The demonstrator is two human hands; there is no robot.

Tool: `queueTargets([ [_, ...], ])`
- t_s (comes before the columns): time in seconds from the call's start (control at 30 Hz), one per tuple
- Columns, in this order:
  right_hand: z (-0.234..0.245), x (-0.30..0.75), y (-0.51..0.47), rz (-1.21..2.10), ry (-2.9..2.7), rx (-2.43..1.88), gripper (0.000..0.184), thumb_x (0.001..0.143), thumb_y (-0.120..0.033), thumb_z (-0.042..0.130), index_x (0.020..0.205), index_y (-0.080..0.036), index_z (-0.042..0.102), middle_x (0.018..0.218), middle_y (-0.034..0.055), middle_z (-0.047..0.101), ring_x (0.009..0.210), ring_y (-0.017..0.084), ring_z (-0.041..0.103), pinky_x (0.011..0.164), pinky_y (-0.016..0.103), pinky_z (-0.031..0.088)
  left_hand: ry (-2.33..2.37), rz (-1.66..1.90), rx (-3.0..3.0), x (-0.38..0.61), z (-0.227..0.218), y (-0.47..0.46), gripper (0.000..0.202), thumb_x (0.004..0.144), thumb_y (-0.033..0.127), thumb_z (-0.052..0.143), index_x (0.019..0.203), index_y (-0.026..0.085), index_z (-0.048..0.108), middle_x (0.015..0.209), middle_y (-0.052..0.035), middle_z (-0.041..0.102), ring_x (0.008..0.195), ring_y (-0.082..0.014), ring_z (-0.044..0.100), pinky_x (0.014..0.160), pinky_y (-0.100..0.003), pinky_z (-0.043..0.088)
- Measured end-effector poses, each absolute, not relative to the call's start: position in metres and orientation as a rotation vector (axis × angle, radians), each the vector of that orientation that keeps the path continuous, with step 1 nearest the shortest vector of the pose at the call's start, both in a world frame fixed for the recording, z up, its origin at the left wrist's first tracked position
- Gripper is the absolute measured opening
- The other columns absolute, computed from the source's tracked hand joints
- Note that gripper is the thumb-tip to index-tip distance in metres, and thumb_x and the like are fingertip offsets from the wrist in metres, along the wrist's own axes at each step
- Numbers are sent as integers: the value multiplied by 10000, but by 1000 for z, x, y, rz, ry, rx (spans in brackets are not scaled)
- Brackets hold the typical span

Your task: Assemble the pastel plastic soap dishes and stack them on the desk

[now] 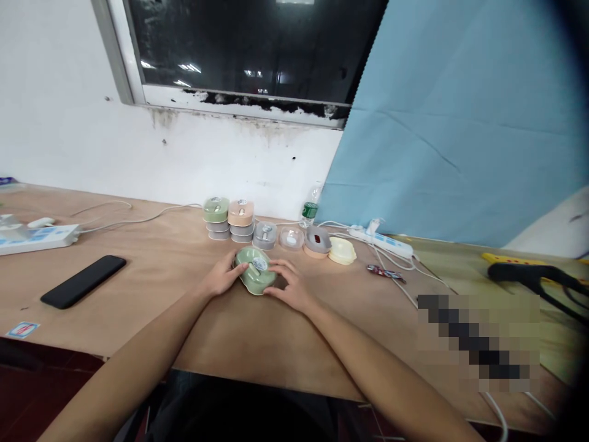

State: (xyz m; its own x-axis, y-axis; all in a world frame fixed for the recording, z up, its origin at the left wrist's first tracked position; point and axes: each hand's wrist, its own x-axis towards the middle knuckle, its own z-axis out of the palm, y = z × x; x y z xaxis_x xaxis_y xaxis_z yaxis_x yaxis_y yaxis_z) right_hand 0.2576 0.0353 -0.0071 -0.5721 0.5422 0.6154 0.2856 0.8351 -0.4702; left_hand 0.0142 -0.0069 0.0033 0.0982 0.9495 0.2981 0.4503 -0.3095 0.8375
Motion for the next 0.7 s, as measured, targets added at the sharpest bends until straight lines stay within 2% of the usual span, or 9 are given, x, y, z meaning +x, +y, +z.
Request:
queueTargets([
  [0.13, -12, 263, 40, 510, -2165, -613, 466, 723, -428, 743, 1141, -270, 614, 1211, 74, 599, 1128, 216, 571, 932, 402, 494, 1418, 1091, 1916, 13, 5, -10, 657, 843, 544, 538, 1376, 187, 394, 1330, -121, 533, 1180, -294, 523, 957, -442, 454],
  [0.27, -8, 267, 40, 563, -2172, -639, 459, 748, -413, 723, 1174, -281, 613, 1231, 67, 612, 1153, 218, 563, 977, 419, 465, 1439, 1057, 1957, 14, 8, -13, 716, 813, 538, 584, 1397, 191, 358, 1327, -128, 517, 1182, -295, 516, 921, -425, 478],
  [0.37, -6, 268, 40, 636, -2150, -682, 448, 777, -421, 689, 1196, -285, 604, 1232, 60, 621, 1116, 212, 590, 943, 400, 492, 1466, 1049, 1974, 14, 8, -13, 775, 780, 536, 628, 1410, 196, 331, 1371, -134, 474, 1220, -306, 487, 963, -444, 452],
  [0.5, -8, 268, 42, 712, -2028, -843, 434, 816, -443, 632, 1211, -268, 590, 1184, 64, 650, 958, 202, 656, 866, 388, 533, 1494, 1083, 2004, 13, 7, -12, 897, 727, 522, 689, 1446, 200, 261, 1440, -147, 398, 1292, -320, 416, 1042, -472, 379],
  [0.7, -12, 268, 56, 829, -1662, -903, 411, 778, -486, 648, 1069, -195, 632, 991, 73, 710, 875, 221, 677, 823, 402, 555, 1518, 1078, 2012, 11, 6, -11, 944, 721, 529, 691, 1463, 208, 202, 1459, -150, 364, 1317, -318, 387, 1039, -461, 379],
])
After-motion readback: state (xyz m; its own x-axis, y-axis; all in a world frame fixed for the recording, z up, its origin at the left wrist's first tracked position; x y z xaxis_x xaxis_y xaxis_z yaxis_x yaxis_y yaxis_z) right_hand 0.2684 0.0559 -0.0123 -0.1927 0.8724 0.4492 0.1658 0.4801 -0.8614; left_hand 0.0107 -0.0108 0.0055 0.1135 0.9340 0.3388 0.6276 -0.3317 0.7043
